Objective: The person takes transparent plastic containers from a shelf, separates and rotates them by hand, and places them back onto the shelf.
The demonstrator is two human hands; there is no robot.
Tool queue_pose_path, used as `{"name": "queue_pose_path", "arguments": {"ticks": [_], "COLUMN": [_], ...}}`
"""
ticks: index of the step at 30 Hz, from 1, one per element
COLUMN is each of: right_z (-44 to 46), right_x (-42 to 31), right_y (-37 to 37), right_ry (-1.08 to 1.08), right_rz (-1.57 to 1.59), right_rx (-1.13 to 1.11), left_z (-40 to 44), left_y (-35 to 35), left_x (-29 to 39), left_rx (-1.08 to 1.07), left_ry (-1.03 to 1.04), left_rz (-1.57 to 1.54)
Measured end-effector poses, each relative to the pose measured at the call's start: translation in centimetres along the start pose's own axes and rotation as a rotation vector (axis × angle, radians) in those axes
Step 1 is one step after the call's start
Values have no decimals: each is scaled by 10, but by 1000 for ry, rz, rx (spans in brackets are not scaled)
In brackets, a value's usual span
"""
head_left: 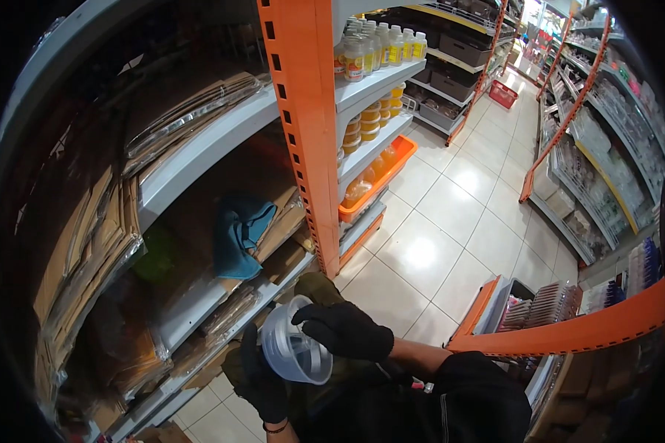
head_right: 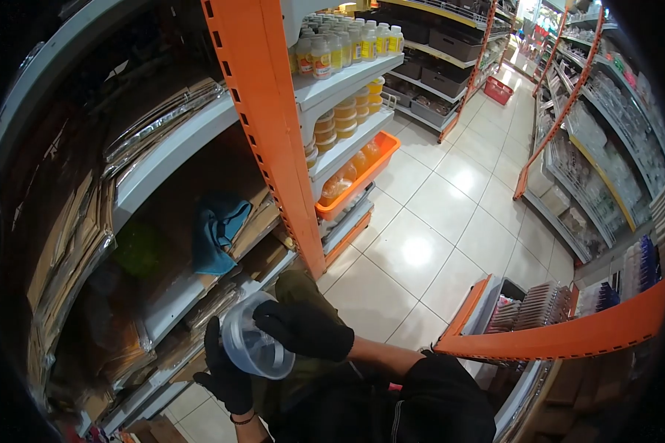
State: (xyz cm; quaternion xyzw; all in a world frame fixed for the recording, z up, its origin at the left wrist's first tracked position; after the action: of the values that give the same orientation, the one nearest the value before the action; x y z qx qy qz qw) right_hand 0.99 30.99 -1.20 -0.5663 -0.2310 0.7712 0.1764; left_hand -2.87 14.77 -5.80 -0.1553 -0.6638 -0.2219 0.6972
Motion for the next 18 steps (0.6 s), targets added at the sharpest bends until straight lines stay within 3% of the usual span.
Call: {"name": "queue_pose_path", "arguments": {"ticks": [1,3,5,9,10,12,15,18], "right_z": [1,0,-2,-1,-3,8,5,3], "right_x": [-2,-1,7,13,8,-28,-29,7], "right_y": [0,4,1,-2,-5,-13,11,21], "right_ry": [-29,-83,-52,135,21,-135,-289,36], "right_rz": [-40,-120,-77,171,161,72,-176,-161], "right_rx": [-4,-20,21,-15,98,88,5,-107], "left_z": [-1,-1,1,0,-3,-2,3,1], "left_y": [-2,-1,1,-10,-17,-13,-1,0], "left_x": [2,2,4,3,2,12,16,13], "left_rx": [30,21,-44,9,45,42,38,-6], "left_ry": [-76,-57,142,184,191,95,22,32], "left_rz": [170,119,-319,-151,-26,148,-111,-307]}}
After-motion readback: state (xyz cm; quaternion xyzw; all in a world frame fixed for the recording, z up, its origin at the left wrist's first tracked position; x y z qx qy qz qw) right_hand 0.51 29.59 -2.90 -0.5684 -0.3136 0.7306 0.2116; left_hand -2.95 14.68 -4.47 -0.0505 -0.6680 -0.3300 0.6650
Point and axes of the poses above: each hand's wrist, its own z-axis towards the middle knuckle, its own y-axis out of the palm, x = y × z, the point moved 10 cm from there along z, towards the middle knuckle, and after that the axes turned 8 degrees about -x, right-handed, at the moved point
